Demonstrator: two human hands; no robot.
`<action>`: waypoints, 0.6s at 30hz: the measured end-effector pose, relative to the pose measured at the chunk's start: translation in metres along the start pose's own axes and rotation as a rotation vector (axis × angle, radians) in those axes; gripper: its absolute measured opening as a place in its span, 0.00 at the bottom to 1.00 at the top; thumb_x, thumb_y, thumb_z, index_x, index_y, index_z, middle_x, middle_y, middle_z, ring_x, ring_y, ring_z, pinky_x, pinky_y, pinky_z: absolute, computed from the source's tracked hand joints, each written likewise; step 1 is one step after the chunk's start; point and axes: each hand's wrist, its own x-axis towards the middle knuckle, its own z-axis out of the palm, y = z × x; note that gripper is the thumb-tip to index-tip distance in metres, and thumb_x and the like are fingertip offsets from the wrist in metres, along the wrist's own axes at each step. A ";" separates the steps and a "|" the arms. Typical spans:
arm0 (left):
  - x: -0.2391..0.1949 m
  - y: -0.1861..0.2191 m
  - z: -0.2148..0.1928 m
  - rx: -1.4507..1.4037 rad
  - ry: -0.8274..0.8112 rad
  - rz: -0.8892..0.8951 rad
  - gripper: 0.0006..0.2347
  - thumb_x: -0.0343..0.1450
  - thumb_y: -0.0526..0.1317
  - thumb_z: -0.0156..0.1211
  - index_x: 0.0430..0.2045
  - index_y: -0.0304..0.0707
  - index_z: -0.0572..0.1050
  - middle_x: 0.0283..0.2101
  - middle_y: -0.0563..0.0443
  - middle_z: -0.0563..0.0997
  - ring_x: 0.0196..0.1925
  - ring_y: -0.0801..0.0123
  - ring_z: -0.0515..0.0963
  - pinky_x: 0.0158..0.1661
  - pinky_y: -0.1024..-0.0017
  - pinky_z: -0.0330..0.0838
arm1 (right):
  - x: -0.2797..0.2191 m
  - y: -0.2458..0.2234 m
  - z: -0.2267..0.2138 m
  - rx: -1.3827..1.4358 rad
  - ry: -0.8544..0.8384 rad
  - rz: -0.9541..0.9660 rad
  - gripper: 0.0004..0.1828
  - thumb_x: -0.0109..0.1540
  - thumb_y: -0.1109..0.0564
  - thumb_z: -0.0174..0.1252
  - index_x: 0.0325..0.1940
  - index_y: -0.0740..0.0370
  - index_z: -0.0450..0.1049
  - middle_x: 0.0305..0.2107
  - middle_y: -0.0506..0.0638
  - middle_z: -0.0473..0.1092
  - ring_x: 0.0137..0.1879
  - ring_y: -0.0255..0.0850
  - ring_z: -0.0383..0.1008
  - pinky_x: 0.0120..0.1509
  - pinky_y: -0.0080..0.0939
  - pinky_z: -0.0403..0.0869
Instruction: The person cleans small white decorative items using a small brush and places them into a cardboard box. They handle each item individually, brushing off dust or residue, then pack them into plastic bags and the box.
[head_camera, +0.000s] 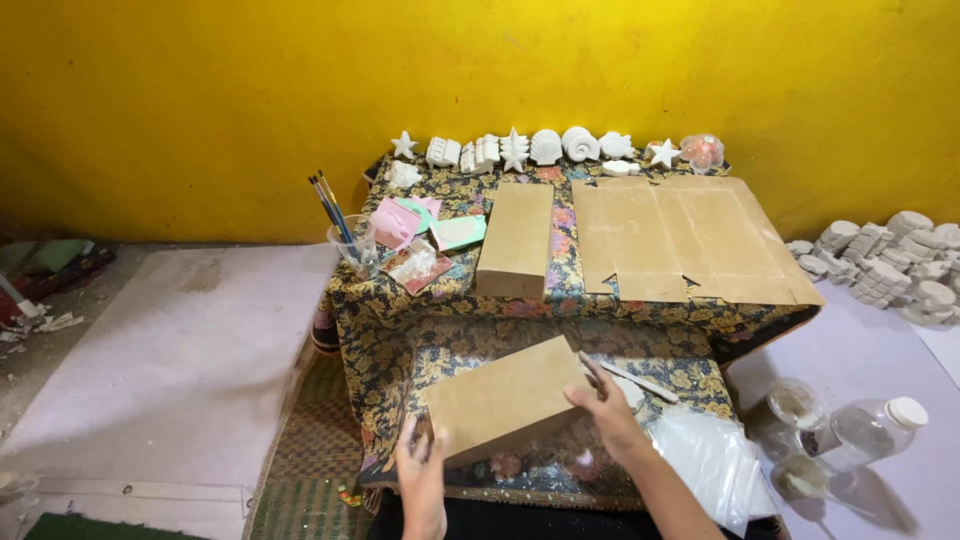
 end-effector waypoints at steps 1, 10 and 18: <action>-0.003 0.007 0.003 0.001 -0.002 0.001 0.33 0.69 0.34 0.58 0.71 0.48 0.52 0.76 0.49 0.57 0.76 0.60 0.60 0.74 0.51 0.50 | 0.007 0.004 -0.007 0.002 0.001 -0.002 0.51 0.52 0.51 0.63 0.77 0.47 0.50 0.75 0.58 0.45 0.77 0.48 0.52 0.81 0.53 0.54; -0.017 0.022 0.021 -0.168 -0.100 -0.102 0.15 0.71 0.49 0.56 0.43 0.38 0.71 0.49 0.39 0.80 0.47 0.50 0.81 0.41 0.56 0.80 | -0.006 0.001 -0.003 0.408 -0.162 -0.046 0.58 0.48 0.38 0.59 0.78 0.41 0.40 0.66 0.61 0.57 0.50 0.54 0.69 0.46 0.51 0.77; -0.024 -0.023 0.030 -0.009 -0.474 0.040 0.34 0.67 0.62 0.27 0.67 0.48 0.57 0.61 0.32 0.76 0.57 0.47 0.80 0.46 0.48 0.84 | -0.055 -0.017 0.024 0.496 0.080 0.082 0.32 0.64 0.56 0.54 0.73 0.60 0.60 0.53 0.62 0.70 0.56 0.58 0.72 0.52 0.52 0.78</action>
